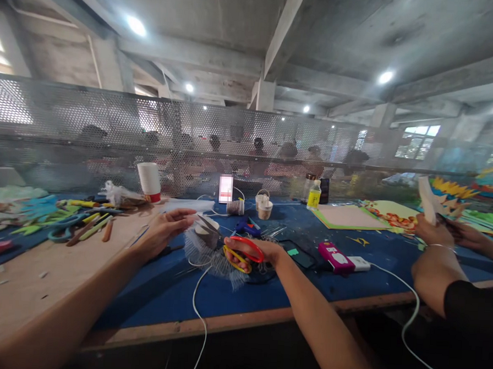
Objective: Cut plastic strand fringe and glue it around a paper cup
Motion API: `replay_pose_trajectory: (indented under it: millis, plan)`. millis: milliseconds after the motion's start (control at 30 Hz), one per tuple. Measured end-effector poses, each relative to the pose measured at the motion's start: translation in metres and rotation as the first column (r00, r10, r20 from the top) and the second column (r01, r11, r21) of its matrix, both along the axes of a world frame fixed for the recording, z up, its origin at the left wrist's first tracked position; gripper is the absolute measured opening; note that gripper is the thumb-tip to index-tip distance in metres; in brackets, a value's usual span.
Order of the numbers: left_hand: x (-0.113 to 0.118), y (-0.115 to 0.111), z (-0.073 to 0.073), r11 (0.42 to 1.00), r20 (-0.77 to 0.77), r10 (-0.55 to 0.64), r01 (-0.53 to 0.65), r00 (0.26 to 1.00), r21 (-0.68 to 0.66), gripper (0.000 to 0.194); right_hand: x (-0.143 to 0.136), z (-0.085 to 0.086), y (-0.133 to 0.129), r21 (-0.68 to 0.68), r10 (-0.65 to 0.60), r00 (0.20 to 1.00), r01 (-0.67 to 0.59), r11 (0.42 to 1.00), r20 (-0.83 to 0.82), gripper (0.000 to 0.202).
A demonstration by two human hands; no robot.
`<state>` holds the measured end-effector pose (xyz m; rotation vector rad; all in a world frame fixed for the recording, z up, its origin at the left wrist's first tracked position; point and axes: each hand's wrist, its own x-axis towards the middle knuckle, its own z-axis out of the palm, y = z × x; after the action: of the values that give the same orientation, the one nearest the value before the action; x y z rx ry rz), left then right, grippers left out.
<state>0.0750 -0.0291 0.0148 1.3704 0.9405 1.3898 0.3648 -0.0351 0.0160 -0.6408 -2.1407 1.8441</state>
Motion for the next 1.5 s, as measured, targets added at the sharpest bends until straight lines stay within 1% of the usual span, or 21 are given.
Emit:
replay_pose_trajectory:
  millis: [133, 233, 333, 467, 600, 867, 1000, 1067, 1333, 1500]
  plan:
    - [-0.001, 0.0, 0.0, 0.999, -0.006, -0.041, 0.041, 0.999, -0.014, 0.049, -0.001, -0.001, 0.001, 0.012, -0.011, 1.0, 0.011, 1.0, 0.025, 0.049]
    - [-0.001, 0.0, 0.0, 0.996, -0.033, -0.087, 0.086, 0.996, -0.038, 0.047, -0.001, -0.003, 0.003, 0.014, -0.004, 0.999, 0.003, 1.0, 0.049, 0.05]
    - [0.0, -0.001, -0.001, 0.992, -0.063, -0.122, 0.12, 0.991, -0.034, 0.045, -0.002, -0.005, 0.005, 0.02, 0.003, 0.999, -0.004, 1.0, 0.049, 0.051]
    - [0.002, -0.002, -0.001, 0.991, -0.094, -0.133, 0.132, 0.987, -0.018, 0.046, -0.003, -0.007, 0.004, 0.02, 0.009, 0.998, -0.01, 1.0, 0.062, 0.052]
    - [0.003, -0.002, -0.001, 0.991, -0.113, -0.132, 0.132, 0.985, -0.002, 0.048, -0.006, -0.007, 0.001, 0.031, -0.022, 0.999, 0.021, 0.999, 0.043, 0.051]
    - [0.0, -0.001, -0.003, 0.984, -0.111, -0.175, 0.178, 0.978, 0.013, 0.047, -0.01, -0.004, -0.003, 0.115, -0.107, 0.99, 0.096, 0.989, 0.092, 0.055]
    - [0.0, 0.0, -0.004, 0.983, -0.121, -0.183, 0.185, 0.976, 0.007, 0.048, -0.011, -0.005, -0.001, 0.194, -0.135, 0.985, 0.112, 0.975, 0.108, 0.057]
    - [0.0, 0.0, -0.004, 0.982, -0.123, -0.185, 0.188, 0.975, 0.008, 0.047, -0.012, -0.005, -0.001, 0.212, -0.136, 0.984, 0.111, 0.971, 0.111, 0.057]
    - [0.006, -0.004, 0.0, 0.979, -0.089, -0.205, 0.206, 0.975, -0.006, 0.046, -0.015, -0.006, -0.003, 0.144, -0.115, 0.989, 0.101, 0.984, 0.095, 0.058]
    - [0.007, -0.005, 0.0, 0.97, -0.062, -0.242, 0.241, 0.968, -0.027, 0.045, -0.017, -0.009, -0.003, 0.171, -0.139, 0.986, 0.121, 0.978, 0.098, 0.056]
